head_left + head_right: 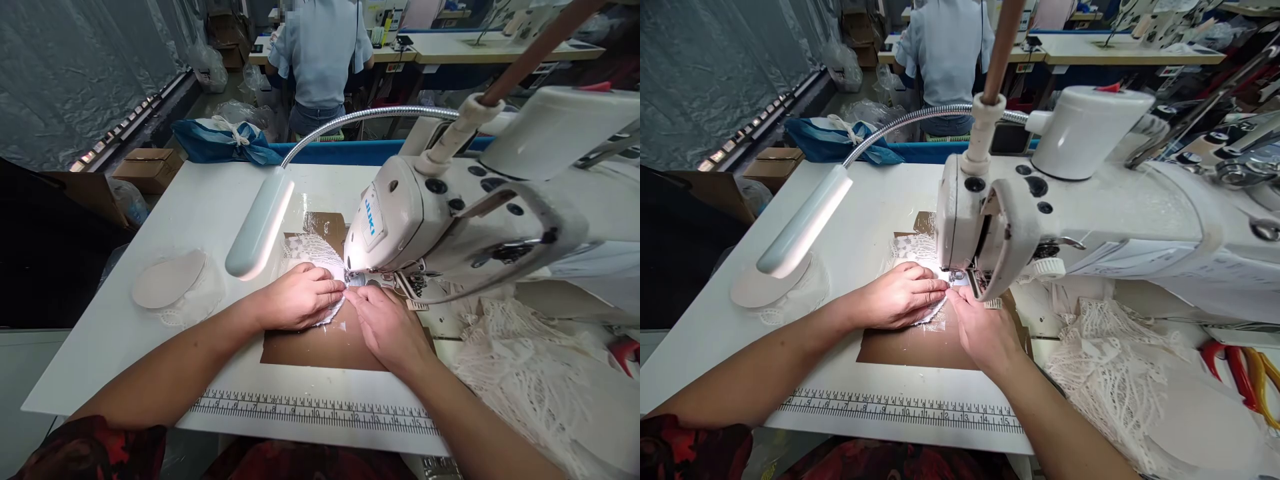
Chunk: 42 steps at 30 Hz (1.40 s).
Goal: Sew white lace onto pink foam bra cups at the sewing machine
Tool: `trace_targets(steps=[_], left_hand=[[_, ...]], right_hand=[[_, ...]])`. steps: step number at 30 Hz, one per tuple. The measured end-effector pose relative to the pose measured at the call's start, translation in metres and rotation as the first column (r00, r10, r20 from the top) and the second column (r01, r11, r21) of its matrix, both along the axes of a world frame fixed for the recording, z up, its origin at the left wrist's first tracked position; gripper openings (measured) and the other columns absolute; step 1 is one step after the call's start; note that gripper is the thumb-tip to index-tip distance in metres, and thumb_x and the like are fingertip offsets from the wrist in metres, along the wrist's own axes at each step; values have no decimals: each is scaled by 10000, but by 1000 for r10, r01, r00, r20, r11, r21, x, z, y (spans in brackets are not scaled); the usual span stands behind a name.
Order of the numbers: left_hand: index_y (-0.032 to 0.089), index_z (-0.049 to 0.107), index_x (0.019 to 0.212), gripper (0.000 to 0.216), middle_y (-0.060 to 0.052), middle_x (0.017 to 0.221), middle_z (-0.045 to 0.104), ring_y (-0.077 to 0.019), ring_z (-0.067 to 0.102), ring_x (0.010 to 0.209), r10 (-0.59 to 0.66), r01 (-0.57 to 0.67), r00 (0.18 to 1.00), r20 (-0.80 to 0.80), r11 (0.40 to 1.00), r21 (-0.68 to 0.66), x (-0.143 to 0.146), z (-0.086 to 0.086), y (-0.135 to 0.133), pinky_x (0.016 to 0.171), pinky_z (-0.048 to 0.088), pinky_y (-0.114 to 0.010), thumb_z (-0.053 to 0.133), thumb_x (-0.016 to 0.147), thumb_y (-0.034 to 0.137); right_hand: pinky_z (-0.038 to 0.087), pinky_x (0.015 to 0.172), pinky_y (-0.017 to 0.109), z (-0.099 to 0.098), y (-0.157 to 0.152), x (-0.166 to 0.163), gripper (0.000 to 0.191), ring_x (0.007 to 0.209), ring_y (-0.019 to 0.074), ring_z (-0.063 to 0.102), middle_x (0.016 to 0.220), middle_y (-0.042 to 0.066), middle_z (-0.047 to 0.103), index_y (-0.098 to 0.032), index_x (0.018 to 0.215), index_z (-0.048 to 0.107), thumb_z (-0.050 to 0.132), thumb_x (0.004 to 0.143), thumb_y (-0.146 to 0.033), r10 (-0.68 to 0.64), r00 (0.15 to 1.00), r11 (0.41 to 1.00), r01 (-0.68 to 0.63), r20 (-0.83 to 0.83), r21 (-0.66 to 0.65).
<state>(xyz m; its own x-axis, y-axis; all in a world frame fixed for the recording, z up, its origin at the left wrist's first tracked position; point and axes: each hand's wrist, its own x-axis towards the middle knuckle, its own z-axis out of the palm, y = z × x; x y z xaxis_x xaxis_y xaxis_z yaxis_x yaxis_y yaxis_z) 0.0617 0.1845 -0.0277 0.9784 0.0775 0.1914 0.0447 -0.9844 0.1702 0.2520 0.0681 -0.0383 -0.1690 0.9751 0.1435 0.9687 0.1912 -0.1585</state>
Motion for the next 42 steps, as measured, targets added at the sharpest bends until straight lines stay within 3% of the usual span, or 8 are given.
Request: trace_targets(steps=[10, 16, 21, 26, 37, 42], left_hand=[[130, 576, 1213, 349, -126, 1268, 596, -259, 524, 1094, 52, -51, 999, 16, 999, -15, 3, 2, -1, 906, 406, -412, 444, 959, 331], [162, 628, 996, 214, -94, 1178, 624, -226, 541, 1053, 66, -63, 998, 15, 988, -144, 1, 5, -1, 922, 394, -376, 491, 932, 315], [148, 621, 865, 222, -89, 989, 626, -201, 552, 897, 137, -134, 990, 12, 977, -164, 1, 5, -1, 827, 418, -335, 488, 931, 313], [140, 609, 855, 240, -70, 877, 595, -197, 529, 819, 209, -208, 978, -15, 961, -184, 1, 8, -4, 749, 410, -321, 537, 897, 366], [168, 651, 809, 185, -32, 804, 633, -175, 567, 801, 134, -162, 983, -124, 955, -250, -2, 14, -6, 817, 372, -325, 533, 901, 277], [166, 656, 809, 188, -36, 804, 645, -179, 571, 797, 132, -158, 984, -116, 956, -247, -1, 14, -7, 813, 368, -332, 531, 899, 274]], right_hand=[[364, 517, 289, -4, 0, -1, 425, 715, 178, 544, 940, 68, 686, -157, 1163, 650, 442, 804, -68, -1, 998, 991, -7, 64, 130], [366, 560, 267, 1, -5, 0, 382, 709, 162, 540, 840, 57, 645, -170, 1054, 678, 416, 807, -44, 118, 993, 986, -116, -11, 120], [359, 596, 257, 1, -8, 2, 384, 674, 143, 504, 796, 37, 613, -172, 1048, 673, 419, 802, -22, 176, 982, 979, -168, -63, 118], [356, 601, 257, -2, -9, 3, 377, 671, 142, 483, 810, 34, 617, -178, 1091, 657, 430, 824, -38, 214, 972, 973, -204, -96, 110], [432, 655, 264, -2, -14, 8, 318, 753, 156, 568, 857, 43, 668, -184, 987, 688, 459, 809, -54, 194, 959, 975, -165, -205, 152], [433, 651, 266, -1, -13, 7, 315, 763, 158, 566, 892, 56, 676, -157, 1049, 677, 462, 836, -70, 213, 956, 966, -175, -202, 191]])
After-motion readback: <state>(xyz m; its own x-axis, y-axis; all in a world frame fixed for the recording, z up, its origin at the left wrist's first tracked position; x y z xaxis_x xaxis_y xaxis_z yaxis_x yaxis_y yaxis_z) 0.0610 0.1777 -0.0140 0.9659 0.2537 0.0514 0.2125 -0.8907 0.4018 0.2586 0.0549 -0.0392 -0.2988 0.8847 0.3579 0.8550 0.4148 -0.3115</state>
